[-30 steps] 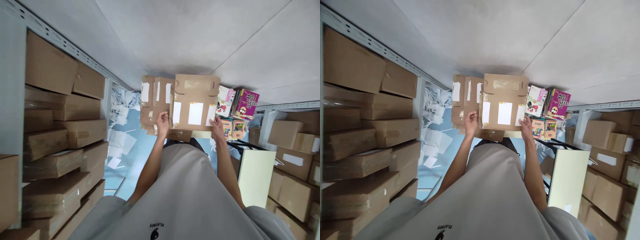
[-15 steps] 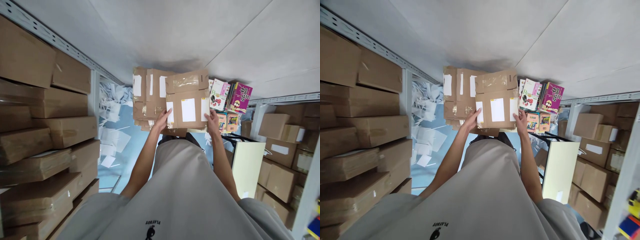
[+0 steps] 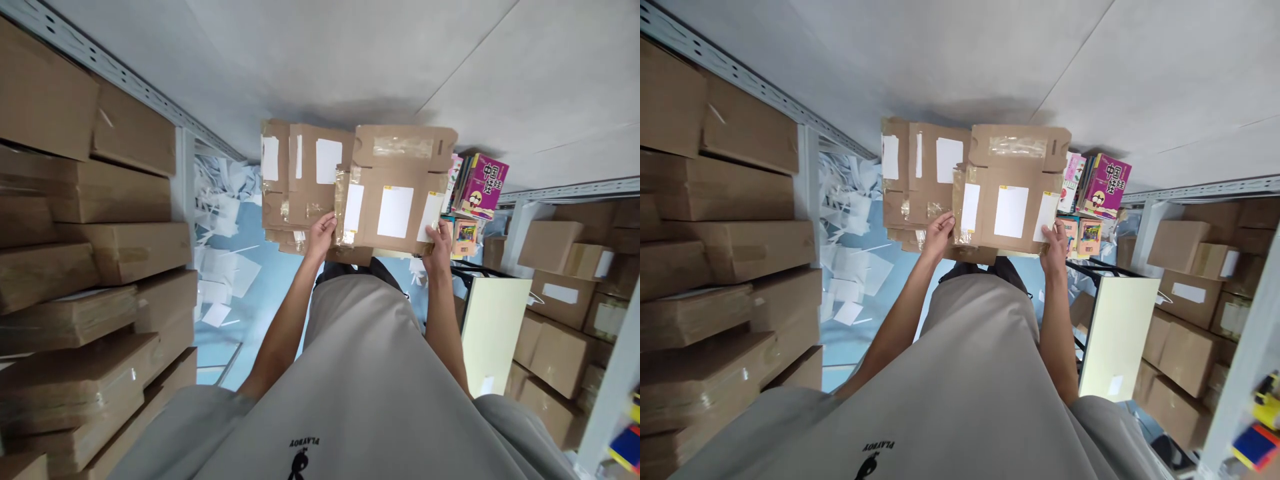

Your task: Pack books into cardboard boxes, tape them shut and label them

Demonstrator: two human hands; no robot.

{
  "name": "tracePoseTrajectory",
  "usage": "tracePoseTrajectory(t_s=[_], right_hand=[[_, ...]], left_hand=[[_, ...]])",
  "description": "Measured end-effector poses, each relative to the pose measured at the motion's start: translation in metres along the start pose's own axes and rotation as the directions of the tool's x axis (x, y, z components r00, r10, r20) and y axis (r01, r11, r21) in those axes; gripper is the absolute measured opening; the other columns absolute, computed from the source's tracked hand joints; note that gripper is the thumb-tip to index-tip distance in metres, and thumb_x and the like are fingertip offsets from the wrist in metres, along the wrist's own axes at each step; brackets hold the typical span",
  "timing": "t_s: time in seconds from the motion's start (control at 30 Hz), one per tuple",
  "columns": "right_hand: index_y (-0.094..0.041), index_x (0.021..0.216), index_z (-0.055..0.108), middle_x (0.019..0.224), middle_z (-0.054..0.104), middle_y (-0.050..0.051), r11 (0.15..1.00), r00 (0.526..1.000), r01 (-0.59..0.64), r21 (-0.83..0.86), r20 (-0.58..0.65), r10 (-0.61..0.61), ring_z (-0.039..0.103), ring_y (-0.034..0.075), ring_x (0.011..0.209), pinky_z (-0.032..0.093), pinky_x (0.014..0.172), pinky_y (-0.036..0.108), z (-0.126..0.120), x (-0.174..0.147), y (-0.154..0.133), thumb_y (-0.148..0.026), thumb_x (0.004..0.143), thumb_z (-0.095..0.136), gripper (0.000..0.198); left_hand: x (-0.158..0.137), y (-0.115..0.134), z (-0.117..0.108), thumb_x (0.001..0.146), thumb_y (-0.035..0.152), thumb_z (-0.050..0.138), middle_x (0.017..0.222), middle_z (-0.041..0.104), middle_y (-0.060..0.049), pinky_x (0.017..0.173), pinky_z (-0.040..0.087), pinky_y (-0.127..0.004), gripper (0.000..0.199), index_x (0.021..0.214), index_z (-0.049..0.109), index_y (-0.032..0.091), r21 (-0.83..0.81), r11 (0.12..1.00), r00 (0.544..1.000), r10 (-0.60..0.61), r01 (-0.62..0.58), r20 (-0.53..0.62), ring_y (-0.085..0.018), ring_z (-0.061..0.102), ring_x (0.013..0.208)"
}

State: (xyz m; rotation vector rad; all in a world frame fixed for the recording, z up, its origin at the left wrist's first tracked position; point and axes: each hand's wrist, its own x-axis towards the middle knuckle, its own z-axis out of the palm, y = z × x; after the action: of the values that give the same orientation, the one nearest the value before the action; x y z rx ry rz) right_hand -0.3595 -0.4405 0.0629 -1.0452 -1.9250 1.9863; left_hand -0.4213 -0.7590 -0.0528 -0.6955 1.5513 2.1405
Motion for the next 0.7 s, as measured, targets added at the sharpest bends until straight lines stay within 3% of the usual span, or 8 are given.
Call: tracePoseTrajectory(t_s=[0.13, 0.27, 0.33, 0.43, 0.57, 0.63, 0.7], right_hand=[[-0.03, 0.119, 0.072, 0.126, 0.085, 0.004, 0.996, 0.996, 0.094, -0.006, 0.001, -0.094, 0.081, 0.027, 0.118, 0.065, 0.113, 0.045, 0.004, -0.006, -0.013, -0.055, 0.077, 0.1, 0.056], [-0.03, 0.124, 0.074, 0.135, 0.084, 0.007, 0.992, 0.992, 0.126, -0.024, -0.025, -0.126, 0.08, 0.03, 0.13, 0.063, 0.121, 0.05, 0.006, -0.006, -0.01, -0.058, 0.077, 0.098, 0.06], [-0.03, 0.126, 0.075, 0.139, 0.083, 0.006, 0.992, 0.988, 0.13, -0.008, -0.087, -0.13, 0.079, 0.03, 0.134, 0.065, 0.121, 0.052, -0.007, -0.001, -0.012, -0.056, 0.076, 0.096, 0.059], [-0.034, 0.125, 0.077, 0.144, 0.08, 0.003, 0.975, 0.959, 0.223, 0.013, -0.183, -0.217, 0.077, 0.031, 0.141, 0.069, 0.116, 0.056, -0.045, 0.009, -0.026, -0.054, 0.081, 0.089, 0.049], [-0.038, 0.122, 0.078, 0.147, 0.079, 0.002, 0.945, 0.933, 0.326, 0.023, -0.169, -0.318, 0.079, 0.033, 0.14, 0.073, 0.111, 0.061, -0.094, 0.015, -0.054, -0.056, 0.084, 0.088, 0.043], [-0.039, 0.124, 0.078, 0.147, 0.079, 0.001, 0.947, 0.941, 0.319, 0.03, -0.134, -0.312, 0.08, 0.034, 0.138, 0.072, 0.111, 0.063, -0.098, 0.016, -0.058, -0.057, 0.083, 0.091, 0.046], [-0.039, 0.127, 0.079, 0.146, 0.08, 0.002, 0.961, 0.96, 0.272, 0.039, -0.081, -0.268, 0.079, 0.034, 0.138, 0.072, 0.112, 0.062, -0.084, 0.019, -0.047, -0.058, 0.082, 0.093, 0.051]], left_hand=[[-0.007, -0.002, 0.018, 0.104, 0.04, 0.088, 0.137, 0.089, -0.017, 0.135, 0.057, -0.057, 0.037, 0.132, 0.087, 0.017, 0.087, 0.995, 0.986, 0.068, -0.055, -0.153, -0.037, 0.08, 0.143], [-0.008, -0.004, 0.026, 0.109, 0.037, 0.081, 0.144, 0.088, -0.018, 0.138, 0.054, -0.055, 0.033, 0.135, 0.086, 0.017, 0.126, 0.989, 0.976, 0.099, -0.075, -0.192, -0.035, 0.079, 0.147], [-0.003, -0.003, 0.016, 0.111, 0.037, 0.078, 0.145, 0.087, -0.016, 0.141, 0.05, -0.054, 0.031, 0.134, 0.087, 0.018, 0.154, 0.983, 0.955, 0.134, -0.096, -0.263, -0.034, 0.076, 0.151], [0.008, 0.002, -0.012, 0.114, 0.037, 0.072, 0.15, 0.086, -0.015, 0.144, 0.048, -0.051, 0.032, 0.136, 0.086, 0.019, 0.205, 0.974, 0.914, 0.168, -0.096, -0.368, -0.032, 0.073, 0.156], [0.021, 0.009, -0.042, 0.114, 0.038, 0.072, 0.151, 0.084, -0.016, 0.141, 0.05, -0.047, 0.033, 0.138, 0.084, 0.018, 0.286, 0.951, 0.901, 0.22, -0.114, -0.375, -0.032, 0.072, 0.155], [0.026, 0.009, -0.046, 0.113, 0.038, 0.074, 0.147, 0.084, -0.016, 0.139, 0.051, -0.045, 0.032, 0.135, 0.085, 0.018, 0.319, 0.938, 0.895, 0.254, -0.135, -0.366, -0.033, 0.073, 0.154], [0.031, 0.007, -0.046, 0.11, 0.037, 0.077, 0.144, 0.085, -0.017, 0.137, 0.053, -0.044, 0.032, 0.134, 0.085, 0.017, 0.332, 0.932, 0.9, 0.265, -0.147, -0.345, -0.033, 0.074, 0.151]])
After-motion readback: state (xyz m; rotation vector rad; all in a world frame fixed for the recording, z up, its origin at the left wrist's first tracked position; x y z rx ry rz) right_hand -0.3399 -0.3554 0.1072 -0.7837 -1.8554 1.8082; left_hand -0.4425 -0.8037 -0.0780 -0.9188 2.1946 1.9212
